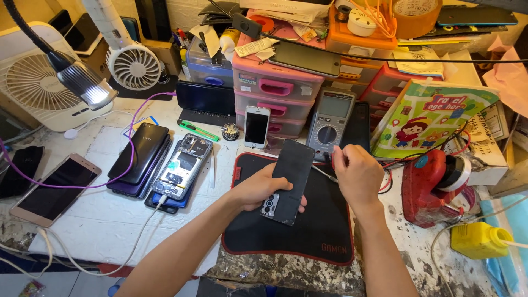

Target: Repairing a mobile phone by inspecting components and assembling the back cover on a workbench.

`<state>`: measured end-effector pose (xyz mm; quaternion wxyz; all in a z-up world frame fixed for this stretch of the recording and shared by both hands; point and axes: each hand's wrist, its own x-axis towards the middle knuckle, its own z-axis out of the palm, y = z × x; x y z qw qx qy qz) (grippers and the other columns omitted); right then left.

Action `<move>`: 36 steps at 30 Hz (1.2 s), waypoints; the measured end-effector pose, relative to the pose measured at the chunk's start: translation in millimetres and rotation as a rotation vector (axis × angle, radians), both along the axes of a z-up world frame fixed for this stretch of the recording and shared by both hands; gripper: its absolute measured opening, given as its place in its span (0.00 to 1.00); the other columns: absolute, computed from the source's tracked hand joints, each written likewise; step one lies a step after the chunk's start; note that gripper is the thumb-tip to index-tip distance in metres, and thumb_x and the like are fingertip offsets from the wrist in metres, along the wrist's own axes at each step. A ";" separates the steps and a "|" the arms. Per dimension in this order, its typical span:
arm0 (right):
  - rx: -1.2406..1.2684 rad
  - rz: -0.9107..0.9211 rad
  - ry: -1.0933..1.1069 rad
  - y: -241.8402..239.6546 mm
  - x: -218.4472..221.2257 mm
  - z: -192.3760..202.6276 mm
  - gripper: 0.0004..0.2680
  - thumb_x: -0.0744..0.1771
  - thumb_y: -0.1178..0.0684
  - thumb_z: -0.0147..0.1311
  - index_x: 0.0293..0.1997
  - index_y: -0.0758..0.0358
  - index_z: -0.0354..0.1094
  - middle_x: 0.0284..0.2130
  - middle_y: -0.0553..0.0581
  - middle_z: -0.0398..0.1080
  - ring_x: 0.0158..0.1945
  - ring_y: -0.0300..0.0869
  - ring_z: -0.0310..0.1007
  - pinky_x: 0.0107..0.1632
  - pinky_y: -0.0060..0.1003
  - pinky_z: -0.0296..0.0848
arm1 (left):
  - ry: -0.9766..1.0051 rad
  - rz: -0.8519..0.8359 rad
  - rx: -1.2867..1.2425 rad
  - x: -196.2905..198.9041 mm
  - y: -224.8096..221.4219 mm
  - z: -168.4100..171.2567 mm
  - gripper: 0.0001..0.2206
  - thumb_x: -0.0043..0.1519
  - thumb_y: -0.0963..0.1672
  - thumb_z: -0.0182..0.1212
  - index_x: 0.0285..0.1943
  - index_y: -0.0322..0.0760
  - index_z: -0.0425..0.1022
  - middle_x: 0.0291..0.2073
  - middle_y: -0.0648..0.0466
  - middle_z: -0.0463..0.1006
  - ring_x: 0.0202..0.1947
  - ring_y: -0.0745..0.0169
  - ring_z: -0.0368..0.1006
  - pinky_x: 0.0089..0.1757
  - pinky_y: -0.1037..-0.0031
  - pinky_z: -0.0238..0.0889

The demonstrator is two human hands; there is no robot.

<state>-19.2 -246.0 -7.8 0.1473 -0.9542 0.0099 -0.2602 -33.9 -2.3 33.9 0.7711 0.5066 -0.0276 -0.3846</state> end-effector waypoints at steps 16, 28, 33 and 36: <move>0.746 0.319 0.260 13.0 -5.2 31.6 0.04 0.64 0.54 0.68 0.39 0.55 0.82 0.28 0.53 0.80 0.34 0.31 0.72 0.38 0.30 0.73 | -0.056 0.026 -0.171 41.8 34.3 -25.3 0.32 0.69 0.59 0.40 0.60 0.30 0.75 0.43 0.39 0.83 0.43 0.50 0.82 0.42 0.57 0.78; 0.793 0.248 0.263 64.6 -20.3 16.4 0.02 0.66 0.54 0.63 0.36 0.57 0.80 0.21 0.50 0.77 0.22 0.32 0.70 0.27 0.24 0.69 | -0.112 0.526 -0.116 20.1 -7.4 -33.4 0.12 0.61 0.39 0.68 0.51 0.23 0.80 0.39 0.31 0.83 0.36 0.37 0.83 0.34 0.55 0.79; 0.839 0.264 0.245 56.4 -11.5 -8.2 0.10 0.69 0.48 0.60 0.27 0.57 0.79 0.14 0.51 0.70 0.18 0.33 0.65 0.22 0.24 0.63 | -0.234 0.471 -0.031 17.2 -7.7 -26.8 0.07 0.60 0.38 0.70 0.42 0.22 0.82 0.29 0.31 0.83 0.28 0.41 0.82 0.25 0.59 0.78; 0.868 0.321 0.261 58.3 -9.9 -14.6 0.10 0.70 0.51 0.57 0.29 0.60 0.78 0.14 0.53 0.68 0.16 0.34 0.63 0.21 0.24 0.61 | -0.218 0.519 0.024 15.7 -11.7 -25.8 0.07 0.58 0.39 0.72 0.38 0.22 0.82 0.25 0.35 0.82 0.25 0.45 0.81 0.24 0.64 0.76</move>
